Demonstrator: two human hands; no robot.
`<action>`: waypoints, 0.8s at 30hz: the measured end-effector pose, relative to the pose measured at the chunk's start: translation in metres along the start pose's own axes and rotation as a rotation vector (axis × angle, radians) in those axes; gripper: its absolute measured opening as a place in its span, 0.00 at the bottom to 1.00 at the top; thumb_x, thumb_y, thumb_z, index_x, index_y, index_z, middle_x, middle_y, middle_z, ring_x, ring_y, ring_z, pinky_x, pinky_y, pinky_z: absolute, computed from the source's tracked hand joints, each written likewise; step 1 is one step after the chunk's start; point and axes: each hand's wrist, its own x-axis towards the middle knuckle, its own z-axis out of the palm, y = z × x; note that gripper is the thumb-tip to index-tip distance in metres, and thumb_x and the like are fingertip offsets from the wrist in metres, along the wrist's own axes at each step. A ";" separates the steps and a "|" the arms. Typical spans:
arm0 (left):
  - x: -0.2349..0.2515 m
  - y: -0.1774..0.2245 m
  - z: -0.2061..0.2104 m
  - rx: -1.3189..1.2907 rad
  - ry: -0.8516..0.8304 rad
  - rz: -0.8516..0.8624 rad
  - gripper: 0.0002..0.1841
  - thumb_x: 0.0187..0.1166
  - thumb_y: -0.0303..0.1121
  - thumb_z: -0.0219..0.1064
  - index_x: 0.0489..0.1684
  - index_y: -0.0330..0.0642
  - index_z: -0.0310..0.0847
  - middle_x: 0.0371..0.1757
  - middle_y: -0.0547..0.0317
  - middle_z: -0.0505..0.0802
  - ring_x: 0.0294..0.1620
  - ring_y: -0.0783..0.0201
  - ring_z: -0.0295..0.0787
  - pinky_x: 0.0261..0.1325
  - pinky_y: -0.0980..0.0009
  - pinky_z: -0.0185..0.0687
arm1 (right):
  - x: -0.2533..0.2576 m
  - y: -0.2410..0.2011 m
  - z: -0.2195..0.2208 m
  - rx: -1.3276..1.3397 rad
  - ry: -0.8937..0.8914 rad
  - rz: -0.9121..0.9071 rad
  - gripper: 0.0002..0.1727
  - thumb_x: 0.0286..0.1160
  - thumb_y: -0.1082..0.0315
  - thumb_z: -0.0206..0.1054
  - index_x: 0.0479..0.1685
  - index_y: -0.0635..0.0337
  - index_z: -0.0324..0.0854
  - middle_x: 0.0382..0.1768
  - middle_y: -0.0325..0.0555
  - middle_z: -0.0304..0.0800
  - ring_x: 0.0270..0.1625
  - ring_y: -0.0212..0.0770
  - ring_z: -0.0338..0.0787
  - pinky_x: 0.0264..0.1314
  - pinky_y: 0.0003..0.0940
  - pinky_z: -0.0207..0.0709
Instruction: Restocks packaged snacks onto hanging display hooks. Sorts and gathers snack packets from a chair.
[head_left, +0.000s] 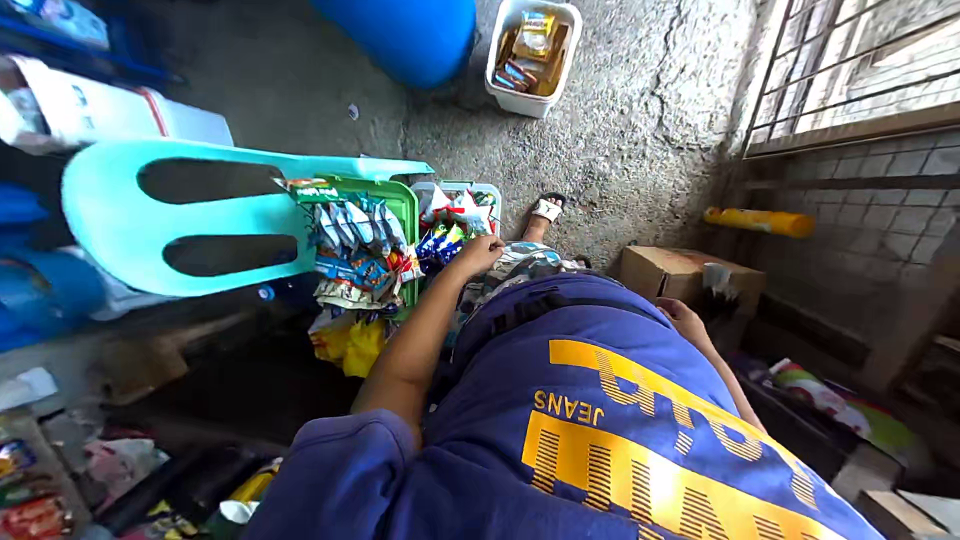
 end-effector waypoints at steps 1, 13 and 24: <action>-0.002 -0.006 0.008 -0.034 0.011 -0.003 0.19 0.92 0.34 0.55 0.70 0.31 0.80 0.66 0.33 0.88 0.70 0.40 0.84 0.78 0.42 0.72 | 0.002 0.002 0.002 -0.012 -0.024 -0.001 0.22 0.91 0.62 0.57 0.76 0.65 0.76 0.69 0.64 0.85 0.73 0.58 0.84 0.79 0.57 0.71; -0.074 -0.070 0.131 -0.344 0.104 -0.138 0.19 0.92 0.33 0.55 0.71 0.29 0.79 0.65 0.33 0.88 0.66 0.43 0.87 0.74 0.48 0.77 | -0.002 0.069 -0.021 -0.241 -0.107 0.084 0.23 0.92 0.65 0.54 0.78 0.68 0.73 0.73 0.67 0.81 0.77 0.59 0.81 0.81 0.56 0.67; -0.060 -0.116 0.130 -0.782 0.189 -0.355 0.21 0.95 0.36 0.49 0.78 0.32 0.72 0.71 0.35 0.85 0.66 0.46 0.85 0.70 0.50 0.76 | -0.012 0.010 -0.012 -0.271 -0.099 0.024 0.22 0.92 0.66 0.55 0.77 0.69 0.74 0.69 0.66 0.84 0.71 0.55 0.85 0.77 0.51 0.71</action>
